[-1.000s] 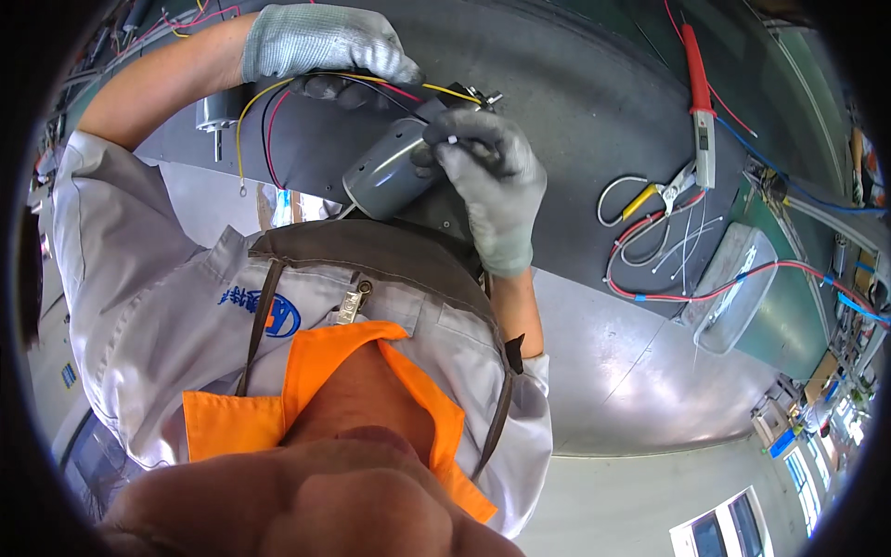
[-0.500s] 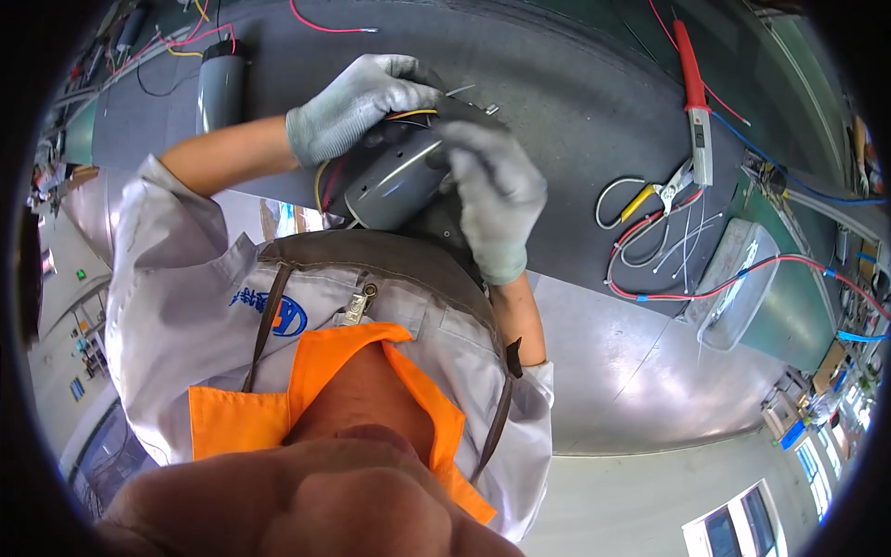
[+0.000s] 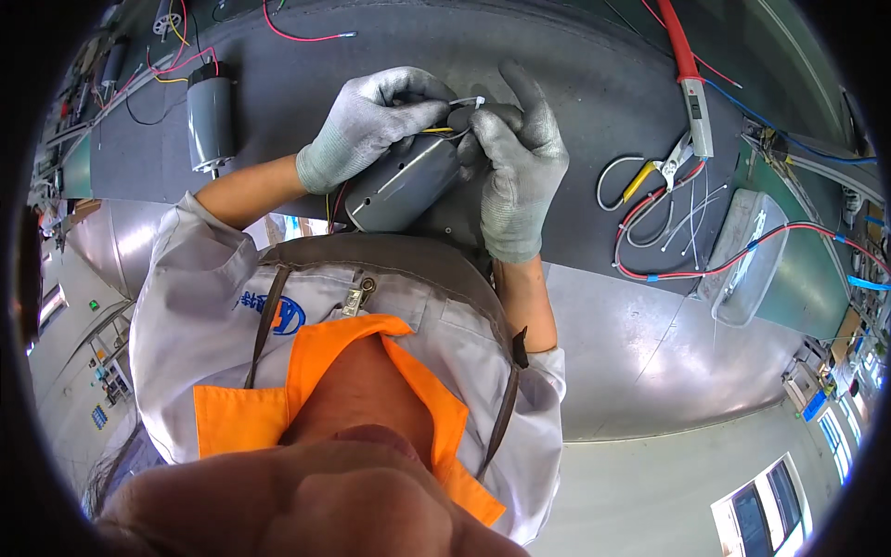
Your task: The recorder is assembling small electric motors by stripping wires, applying cable ties, and checking connections on a production line.
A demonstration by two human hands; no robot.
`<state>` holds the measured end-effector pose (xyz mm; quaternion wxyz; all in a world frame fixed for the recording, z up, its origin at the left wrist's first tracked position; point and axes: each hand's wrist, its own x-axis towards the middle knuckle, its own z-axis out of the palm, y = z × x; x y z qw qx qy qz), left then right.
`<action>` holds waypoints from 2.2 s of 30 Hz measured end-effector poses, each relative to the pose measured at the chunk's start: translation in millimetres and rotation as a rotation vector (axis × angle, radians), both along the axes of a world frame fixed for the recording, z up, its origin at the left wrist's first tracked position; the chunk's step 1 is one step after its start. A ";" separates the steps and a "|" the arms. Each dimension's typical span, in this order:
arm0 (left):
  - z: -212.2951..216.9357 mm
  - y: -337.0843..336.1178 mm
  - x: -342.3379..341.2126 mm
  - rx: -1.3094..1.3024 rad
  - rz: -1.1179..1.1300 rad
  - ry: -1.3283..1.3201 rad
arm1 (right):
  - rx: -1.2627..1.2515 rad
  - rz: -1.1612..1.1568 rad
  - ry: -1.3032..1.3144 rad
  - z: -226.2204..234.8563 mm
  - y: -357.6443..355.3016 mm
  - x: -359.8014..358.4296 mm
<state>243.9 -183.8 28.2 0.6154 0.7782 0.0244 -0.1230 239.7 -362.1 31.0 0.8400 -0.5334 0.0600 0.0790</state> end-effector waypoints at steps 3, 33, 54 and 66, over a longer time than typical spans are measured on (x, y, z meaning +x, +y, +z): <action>8.1 -2.0 0.3 0.033 -0.038 0.051 | -0.034 0.045 0.007 0.4 -5.9 3.9; -5.1 -32.6 -14.6 0.569 -0.156 -0.634 | -0.232 -0.041 -0.017 -33.4 -48.7 59.9; 7.9 -6.7 5.8 0.952 -0.827 -0.994 | -0.913 -0.133 -0.528 -15.1 -85.0 50.8; 1.9 -45.8 42.3 0.877 -0.948 -0.796 | -2.204 0.054 -0.218 -58.3 -150.0 -34.7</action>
